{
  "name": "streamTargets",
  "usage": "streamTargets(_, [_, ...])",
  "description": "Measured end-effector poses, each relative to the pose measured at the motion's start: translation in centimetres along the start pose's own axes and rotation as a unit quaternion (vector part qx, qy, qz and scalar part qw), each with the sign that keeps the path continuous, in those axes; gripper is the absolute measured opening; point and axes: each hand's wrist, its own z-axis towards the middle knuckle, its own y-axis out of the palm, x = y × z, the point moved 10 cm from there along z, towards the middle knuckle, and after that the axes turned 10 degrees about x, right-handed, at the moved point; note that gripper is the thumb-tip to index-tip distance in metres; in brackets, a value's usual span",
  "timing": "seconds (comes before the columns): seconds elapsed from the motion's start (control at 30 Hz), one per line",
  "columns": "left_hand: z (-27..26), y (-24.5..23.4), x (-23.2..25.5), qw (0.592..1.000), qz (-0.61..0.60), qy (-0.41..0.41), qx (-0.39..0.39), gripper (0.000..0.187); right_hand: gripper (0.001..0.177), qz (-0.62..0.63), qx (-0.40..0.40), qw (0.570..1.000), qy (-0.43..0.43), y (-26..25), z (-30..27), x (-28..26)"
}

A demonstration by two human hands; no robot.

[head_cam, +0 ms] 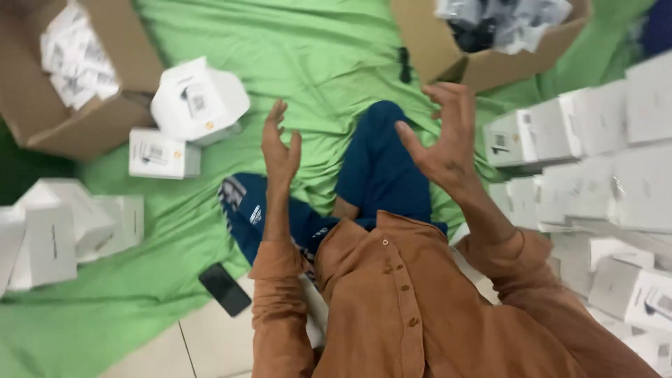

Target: The person is packing electronic components (possibly sensors or chargers) and power cables into small white product boxes, then stacking them.

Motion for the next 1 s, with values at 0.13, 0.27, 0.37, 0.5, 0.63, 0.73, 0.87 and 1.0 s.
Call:
streamTargets(0.13, [0.2,-11.9,-8.6,0.98,0.064,-0.129,0.138,0.063,0.061,0.129,-0.173,0.973,0.075,21.3,0.4,3.6])
streamTargets(0.27, [3.8,-20.3,-14.9,0.933,0.204,-0.105,0.276,0.051,0.081,0.208,-0.352,0.88,0.243,39.1,-2.0,3.5])
streamTargets(0.37, [6.4,-22.8,-24.3,0.907,0.274,-0.081,0.31,0.068,0.097,0.189,-0.414,0.847,0.275,47.9,-4.0,4.0])
streamTargets(0.5, [6.4,-21.9,-37.9,0.928,0.043,-0.292,0.228,0.113,0.133,0.249,-0.427,0.769,0.406,53.0,-5.6,3.0])
streamTargets(0.63, [6.8,-18.4,-33.2,0.922,0.137,-0.342,0.118,0.112,0.143,0.271,-0.42,0.744,0.443,55.1,-5.9,6.6])
streamTargets(0.73, [8.6,-15.2,-32.0,0.912,0.384,-0.125,0.077,0.087,0.142,0.302,-0.412,0.734,0.447,54.0,-4.2,7.9])
streamTargets(0.87, [7.8,-7.9,-31.7,0.956,0.099,-0.274,-0.025,0.092,0.108,0.278,-0.447,0.748,0.404,51.8,-3.5,13.8])
streamTargets(1.0, [5.3,-2.2,-30.0,0.97,-0.011,-0.176,-0.168,0.087,0.088,0.244,-0.486,0.788,0.289,47.7,-1.8,20.8])
